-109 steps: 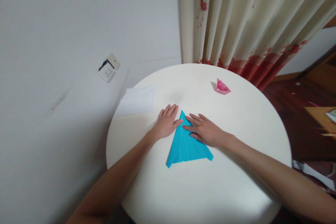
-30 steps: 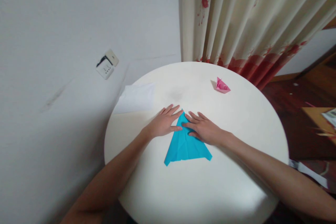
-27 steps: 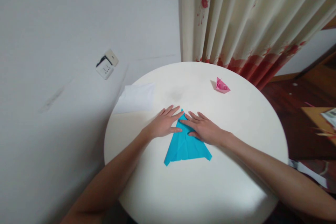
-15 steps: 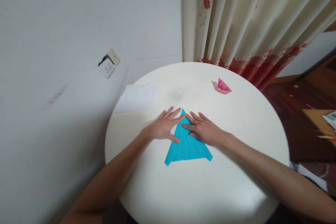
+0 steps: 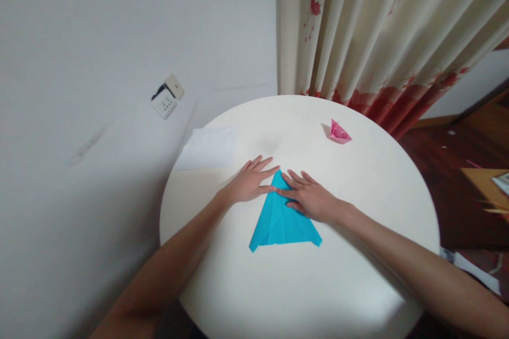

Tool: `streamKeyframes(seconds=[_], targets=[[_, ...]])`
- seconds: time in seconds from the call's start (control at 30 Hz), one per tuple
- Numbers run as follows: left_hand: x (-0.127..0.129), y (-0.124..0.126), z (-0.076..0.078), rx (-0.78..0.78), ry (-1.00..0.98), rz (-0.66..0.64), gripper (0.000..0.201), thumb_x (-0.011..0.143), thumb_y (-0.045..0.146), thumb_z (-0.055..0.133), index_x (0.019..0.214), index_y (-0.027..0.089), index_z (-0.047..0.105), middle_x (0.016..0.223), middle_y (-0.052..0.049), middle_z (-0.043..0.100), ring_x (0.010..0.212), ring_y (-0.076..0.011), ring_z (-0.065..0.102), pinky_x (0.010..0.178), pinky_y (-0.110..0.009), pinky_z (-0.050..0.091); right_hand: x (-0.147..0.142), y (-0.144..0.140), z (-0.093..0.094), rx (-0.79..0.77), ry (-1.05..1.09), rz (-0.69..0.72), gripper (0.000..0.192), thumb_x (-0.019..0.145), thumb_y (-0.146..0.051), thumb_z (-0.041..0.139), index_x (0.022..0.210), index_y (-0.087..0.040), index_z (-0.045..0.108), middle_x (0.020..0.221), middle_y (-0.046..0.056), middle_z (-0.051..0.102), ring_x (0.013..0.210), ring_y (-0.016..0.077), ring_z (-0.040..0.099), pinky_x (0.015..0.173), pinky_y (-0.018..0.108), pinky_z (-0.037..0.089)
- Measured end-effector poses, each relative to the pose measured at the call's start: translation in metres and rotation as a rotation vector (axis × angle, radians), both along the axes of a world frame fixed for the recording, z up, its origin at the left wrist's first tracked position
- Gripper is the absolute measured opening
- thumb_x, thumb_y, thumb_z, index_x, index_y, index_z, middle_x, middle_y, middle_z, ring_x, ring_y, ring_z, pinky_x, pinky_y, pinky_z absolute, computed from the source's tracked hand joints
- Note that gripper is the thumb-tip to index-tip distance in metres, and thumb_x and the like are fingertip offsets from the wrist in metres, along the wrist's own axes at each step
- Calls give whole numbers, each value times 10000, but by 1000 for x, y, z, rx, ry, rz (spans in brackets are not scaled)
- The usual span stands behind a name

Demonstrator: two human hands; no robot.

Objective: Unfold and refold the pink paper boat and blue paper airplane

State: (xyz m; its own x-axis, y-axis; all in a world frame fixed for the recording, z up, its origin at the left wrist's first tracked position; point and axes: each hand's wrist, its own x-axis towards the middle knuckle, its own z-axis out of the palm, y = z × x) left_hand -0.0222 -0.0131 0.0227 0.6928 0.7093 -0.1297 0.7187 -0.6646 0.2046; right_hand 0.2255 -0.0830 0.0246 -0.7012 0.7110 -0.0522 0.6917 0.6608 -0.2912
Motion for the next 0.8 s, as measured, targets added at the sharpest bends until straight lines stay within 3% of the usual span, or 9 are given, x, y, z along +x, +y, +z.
streamKeyframes(seconds=[0.23,0.43,0.57,0.7,0.8], targets=[[-4,-3,9,-150,99,-43,774,903,689,509,1564,455,183,1691,-12,-3,1538,-373,-53,1192,-626,92,0,1,5,-20,3,-1,509,1004,-366,508,1502,-275,455,1647,150,196,1516,351,163,1188,610,204],[-1,-16,21,-250,171,-86,1259,671,776,683,1602,311,-26,1674,-88,-107,1511,-414,-159,1171,-673,0,0,0,8,-22,-4,-11,510,1002,-342,514,1503,-270,455,1640,150,221,1518,342,162,1191,602,204],[0,-29,25,-268,215,-102,1452,541,770,756,1600,243,-86,1666,-144,-114,1502,-444,-164,1157,-696,15,0,1,6,-18,5,-6,520,1000,-347,518,1511,-284,441,1642,136,214,1521,334,154,1196,597,194],[2,-38,25,-265,258,-96,1513,497,760,783,1598,203,-91,1657,-166,-136,1494,-455,-179,1157,-693,14,1,2,4,-17,7,-8,513,1002,-357,514,1506,-285,449,1638,136,232,1520,333,160,1196,595,198],[6,-38,23,-266,249,-77,1412,596,786,717,1599,204,-89,1659,-163,-125,1500,-445,-166,1165,-677,17,0,3,3,-17,9,-8,520,1001,-376,517,1509,-291,443,1639,134,232,1517,336,170,1197,598,198]])
